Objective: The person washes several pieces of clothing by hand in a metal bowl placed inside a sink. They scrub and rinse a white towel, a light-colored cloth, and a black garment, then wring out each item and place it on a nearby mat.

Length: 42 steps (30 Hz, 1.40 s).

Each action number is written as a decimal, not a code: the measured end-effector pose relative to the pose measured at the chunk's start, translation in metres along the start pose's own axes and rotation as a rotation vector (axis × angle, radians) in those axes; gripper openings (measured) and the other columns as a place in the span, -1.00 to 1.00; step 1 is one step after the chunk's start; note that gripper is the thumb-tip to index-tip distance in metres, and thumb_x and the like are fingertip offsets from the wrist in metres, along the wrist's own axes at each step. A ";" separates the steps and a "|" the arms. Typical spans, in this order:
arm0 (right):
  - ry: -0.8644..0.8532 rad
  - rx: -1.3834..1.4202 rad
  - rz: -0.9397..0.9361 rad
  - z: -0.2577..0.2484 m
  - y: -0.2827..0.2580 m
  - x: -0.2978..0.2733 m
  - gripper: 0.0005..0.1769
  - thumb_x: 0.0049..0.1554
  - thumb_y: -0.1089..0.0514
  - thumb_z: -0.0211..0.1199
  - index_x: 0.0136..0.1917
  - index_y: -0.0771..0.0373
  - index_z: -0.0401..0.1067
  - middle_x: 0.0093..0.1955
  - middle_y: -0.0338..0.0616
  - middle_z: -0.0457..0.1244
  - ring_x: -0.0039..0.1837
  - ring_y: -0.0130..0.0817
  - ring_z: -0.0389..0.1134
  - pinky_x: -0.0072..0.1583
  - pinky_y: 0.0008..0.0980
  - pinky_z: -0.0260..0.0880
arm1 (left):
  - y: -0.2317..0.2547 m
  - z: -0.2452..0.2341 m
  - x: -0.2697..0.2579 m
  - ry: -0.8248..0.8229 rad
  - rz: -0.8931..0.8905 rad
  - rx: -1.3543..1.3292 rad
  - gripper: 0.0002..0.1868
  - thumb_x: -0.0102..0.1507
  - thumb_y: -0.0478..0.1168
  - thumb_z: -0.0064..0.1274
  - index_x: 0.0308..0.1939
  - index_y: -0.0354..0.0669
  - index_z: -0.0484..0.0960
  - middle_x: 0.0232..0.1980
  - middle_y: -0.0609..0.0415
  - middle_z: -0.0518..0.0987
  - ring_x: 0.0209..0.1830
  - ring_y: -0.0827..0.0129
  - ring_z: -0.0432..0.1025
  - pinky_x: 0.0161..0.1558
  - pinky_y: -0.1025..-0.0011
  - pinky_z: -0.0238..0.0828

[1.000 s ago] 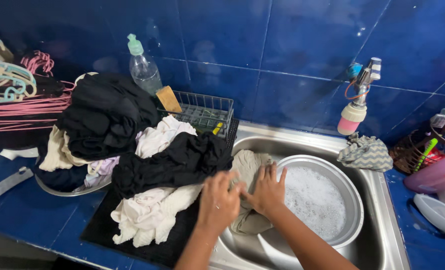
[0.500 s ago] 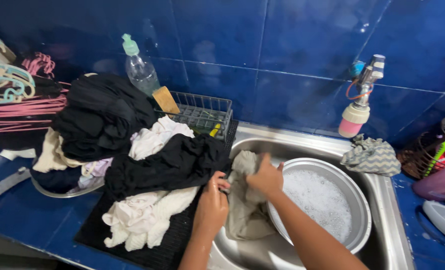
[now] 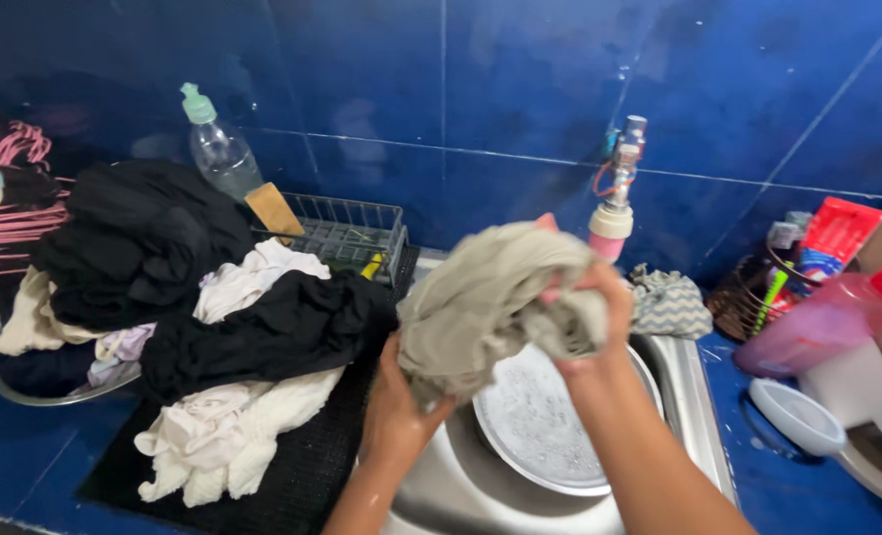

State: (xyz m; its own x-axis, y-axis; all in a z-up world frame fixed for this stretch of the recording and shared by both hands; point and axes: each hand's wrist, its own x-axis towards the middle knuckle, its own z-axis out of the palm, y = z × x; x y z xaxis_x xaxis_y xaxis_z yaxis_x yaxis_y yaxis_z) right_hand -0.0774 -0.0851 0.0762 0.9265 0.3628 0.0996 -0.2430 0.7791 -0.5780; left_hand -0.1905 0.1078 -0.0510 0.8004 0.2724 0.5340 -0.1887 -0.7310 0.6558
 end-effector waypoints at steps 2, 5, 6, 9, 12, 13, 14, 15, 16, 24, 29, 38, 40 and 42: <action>-0.041 0.065 -0.113 0.001 -0.020 -0.005 -0.22 -0.17 0.15 0.07 0.36 0.33 0.33 0.17 0.01 0.33 0.04 -0.26 0.40 0.20 -0.25 0.44 | 0.016 0.011 0.006 0.020 -0.042 -0.149 -0.10 0.13 -0.18 0.28 0.40 -0.40 0.09 0.17 -0.47 0.49 0.13 -0.28 0.46 0.08 0.06 0.40; -0.017 -0.002 -0.228 -0.009 -0.057 -0.015 -0.13 -0.20 0.13 0.08 0.43 0.34 0.26 0.25 0.02 0.29 0.12 -0.22 0.38 0.21 -0.23 0.41 | 0.037 0.022 0.023 -0.081 -0.160 -0.220 -0.27 0.24 -0.18 0.14 0.39 -0.36 0.15 -0.06 -0.43 0.61 -0.01 -0.30 0.52 -0.03 0.03 0.43; -0.007 -0.036 -0.255 -0.014 -0.069 -0.021 -0.10 -0.20 0.13 0.08 0.45 0.35 0.23 0.27 0.03 0.28 0.15 -0.21 0.37 0.22 -0.22 0.40 | 0.044 0.027 0.029 -0.129 -0.159 -0.322 -0.29 0.27 -0.18 0.06 0.41 -0.35 0.12 -0.10 -0.38 0.63 -0.07 -0.25 0.57 -0.07 0.06 0.47; 0.017 -0.171 -0.308 -0.033 -0.097 -0.041 -0.01 -0.23 0.12 0.09 0.51 0.36 0.16 0.34 0.04 0.25 0.23 -0.17 0.35 0.23 -0.21 0.38 | 0.056 0.052 0.033 -0.289 -0.197 -0.475 -0.32 0.32 -0.20 -0.10 0.46 -0.36 0.02 -0.16 -0.31 0.65 -0.16 -0.16 0.63 -0.12 0.11 0.51; 0.043 -0.347 -0.290 -0.073 -0.104 -0.067 0.09 -0.26 0.10 0.10 0.57 0.36 0.09 0.42 0.05 0.21 0.31 -0.14 0.32 0.24 -0.19 0.35 | 0.051 0.084 0.024 -0.390 -0.211 -0.448 -0.28 0.34 -0.22 -0.14 0.52 -0.36 -0.04 0.03 -0.37 0.59 0.04 -0.22 0.54 0.08 0.07 0.40; 0.046 -0.416 -0.262 -0.092 -0.099 -0.075 0.13 -0.27 0.10 0.10 0.59 0.37 0.07 0.44 0.06 0.20 0.34 -0.12 0.32 0.25 -0.19 0.34 | 0.047 0.094 0.019 -0.358 -0.150 -0.516 -0.29 0.34 -0.21 -0.16 0.54 -0.32 0.00 0.16 -0.37 0.54 0.17 -0.22 0.47 0.19 0.04 0.35; 0.037 -0.474 -0.240 -0.112 -0.093 -0.082 0.16 -0.28 0.09 0.10 0.61 0.37 0.05 0.47 0.06 0.19 0.37 -0.11 0.31 0.25 -0.18 0.33 | 0.046 0.103 0.015 -0.326 -0.088 -0.588 -0.30 0.34 -0.20 -0.18 0.55 -0.28 0.04 0.30 -0.37 0.50 0.31 -0.22 0.41 0.30 0.01 0.31; 0.013 -0.533 -0.207 -0.133 -0.084 -0.087 0.16 -0.31 0.09 0.07 0.59 0.36 0.07 0.45 0.06 0.21 0.34 -0.10 0.32 0.23 -0.17 0.36 | 0.044 0.110 0.013 -0.442 -0.117 -0.392 -0.29 0.34 -0.14 -0.15 0.56 -0.18 0.05 0.40 -0.34 0.35 0.41 -0.20 0.26 0.34 -0.11 0.10; -0.012 -0.591 -0.174 -0.154 -0.072 -0.087 0.16 -0.34 0.08 0.03 0.57 0.35 0.10 0.43 0.06 0.23 0.31 -0.09 0.34 0.21 -0.16 0.39 | 0.042 0.113 0.013 -0.551 -0.143 -0.193 -0.28 0.35 -0.08 -0.11 0.57 -0.07 0.05 0.50 -0.31 0.20 0.51 -0.17 0.10 0.38 -0.23 -0.12; 0.137 -2.205 0.163 -0.206 -0.016 -0.107 0.10 -0.20 -0.29 0.37 0.50 0.15 0.12 0.57 0.30 -0.20 0.63 0.20 -0.18 0.56 -0.06 -0.07 | 0.050 0.133 0.014 -0.679 0.209 0.283 0.06 0.18 0.04 0.10 0.59 -0.30 -0.10 0.65 -0.32 -0.16 0.65 -0.14 -0.28 0.51 -0.17 -0.47; 0.034 -2.328 0.444 -0.196 0.023 -0.079 0.25 -0.04 -0.44 0.26 0.56 0.43 -0.10 0.66 0.35 -0.50 0.68 0.22 -0.57 0.58 0.08 -0.44 | 0.041 0.155 0.012 -0.925 0.173 0.430 0.19 0.16 0.18 0.12 0.57 -0.39 -0.24 0.65 -0.28 -0.28 0.68 0.02 -0.31 0.57 0.10 -0.48; 0.013 -2.318 0.921 -0.202 0.047 -0.045 0.21 0.09 -0.57 0.01 0.65 0.28 -0.23 0.72 0.24 -0.62 0.72 0.20 -0.58 0.60 0.14 -0.44 | -0.007 0.201 0.007 -1.123 -0.076 0.415 0.06 0.22 0.19 0.01 0.55 -0.26 -0.21 0.61 -0.10 -0.19 0.53 0.08 0.07 0.32 0.18 0.21; 0.059 -2.216 0.997 -0.213 0.052 -0.042 0.24 0.07 -0.57 -0.01 0.66 0.27 -0.29 0.75 0.16 -0.66 0.70 0.12 -0.42 0.59 0.13 -0.33 | -0.027 0.221 0.000 -1.188 -0.072 0.445 -0.13 0.30 0.13 -0.05 0.52 -0.24 -0.02 0.53 -0.11 0.08 0.42 0.06 0.24 0.28 0.14 0.28; 0.116 -2.130 1.052 -0.229 0.056 -0.038 0.27 0.05 -0.59 -0.07 0.68 0.26 -0.34 0.78 0.06 -0.67 0.68 0.00 -0.15 0.59 0.15 -0.20 | -0.040 0.235 -0.007 -1.225 0.003 0.510 -0.30 0.37 0.07 -0.11 0.49 -0.22 0.17 0.44 -0.12 0.36 0.32 0.04 0.41 0.24 0.09 0.35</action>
State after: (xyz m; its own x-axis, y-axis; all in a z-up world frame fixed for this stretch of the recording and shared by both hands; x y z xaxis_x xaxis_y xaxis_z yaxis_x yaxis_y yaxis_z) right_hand -0.0602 -0.1726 -0.1450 0.7602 0.0525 -0.6476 -0.0115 -0.9955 -0.0942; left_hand -0.0547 -0.0113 -0.2062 0.8433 -0.2694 -0.4651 -0.1735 -0.9554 0.2389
